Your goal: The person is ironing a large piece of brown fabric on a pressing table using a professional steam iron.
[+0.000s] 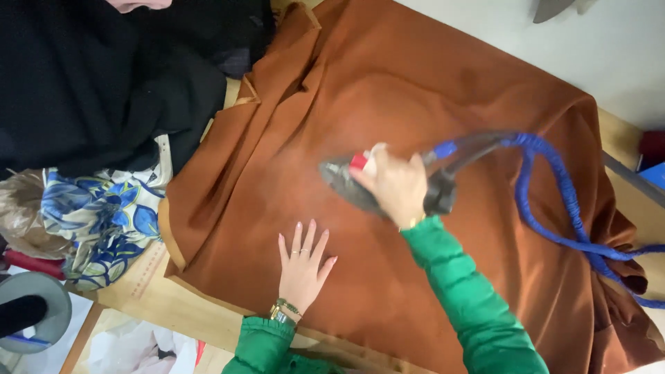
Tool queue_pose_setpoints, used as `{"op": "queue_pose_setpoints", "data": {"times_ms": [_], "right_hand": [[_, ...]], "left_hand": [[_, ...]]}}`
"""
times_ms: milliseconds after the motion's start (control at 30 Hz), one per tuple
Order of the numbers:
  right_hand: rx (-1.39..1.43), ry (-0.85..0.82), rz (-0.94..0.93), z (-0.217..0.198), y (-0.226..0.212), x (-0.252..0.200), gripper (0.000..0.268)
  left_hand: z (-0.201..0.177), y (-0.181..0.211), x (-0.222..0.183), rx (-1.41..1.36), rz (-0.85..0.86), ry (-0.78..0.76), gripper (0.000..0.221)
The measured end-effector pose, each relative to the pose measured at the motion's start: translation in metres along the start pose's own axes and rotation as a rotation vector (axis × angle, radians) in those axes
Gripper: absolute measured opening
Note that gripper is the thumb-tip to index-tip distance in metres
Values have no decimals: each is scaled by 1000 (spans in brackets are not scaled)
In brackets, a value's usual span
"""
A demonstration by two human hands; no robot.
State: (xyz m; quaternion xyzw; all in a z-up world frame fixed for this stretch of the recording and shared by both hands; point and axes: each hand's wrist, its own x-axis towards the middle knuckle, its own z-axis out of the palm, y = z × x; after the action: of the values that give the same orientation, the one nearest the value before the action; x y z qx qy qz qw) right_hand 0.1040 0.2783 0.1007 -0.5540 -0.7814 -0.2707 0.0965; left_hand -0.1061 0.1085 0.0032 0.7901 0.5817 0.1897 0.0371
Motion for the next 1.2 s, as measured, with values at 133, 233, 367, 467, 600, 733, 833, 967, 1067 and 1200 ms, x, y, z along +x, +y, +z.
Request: {"op": "queue_pose_setpoints", "data": {"times_ms": [133,233,367,467,600,733,833,967,1067,1200], "right_hand": [[32,-86,-36,-39,-32,-26,78],[33,16,-84,-47,-39,-29,78],[-5,28,-81,-30,-30,-19,78],[-68,10,-26,-6,-15,-2,78],[-28,34,71,31,13,25,72],[-36,83,129,61,47,53,66],[-15,38,193,82,77,66,60],[-47,20,238,101,106,61,61],[-52,0,242,84,112,44,55],[-156,-30,215,53,100,-1,56]], "left_hand": [[1,-1,-9,-243,52,177,23],[7,-3,-15,-239,94,182,16],[9,-2,-15,-255,117,136,15],[3,-1,-11,-259,133,156,12],[-3,0,-8,-270,149,177,10],[-4,0,-7,-260,151,169,11],[2,0,-8,-253,134,126,18],[5,0,-10,-212,70,29,36],[-1,1,-5,-197,50,-1,41],[-1,4,-2,-141,27,-32,44]]}}
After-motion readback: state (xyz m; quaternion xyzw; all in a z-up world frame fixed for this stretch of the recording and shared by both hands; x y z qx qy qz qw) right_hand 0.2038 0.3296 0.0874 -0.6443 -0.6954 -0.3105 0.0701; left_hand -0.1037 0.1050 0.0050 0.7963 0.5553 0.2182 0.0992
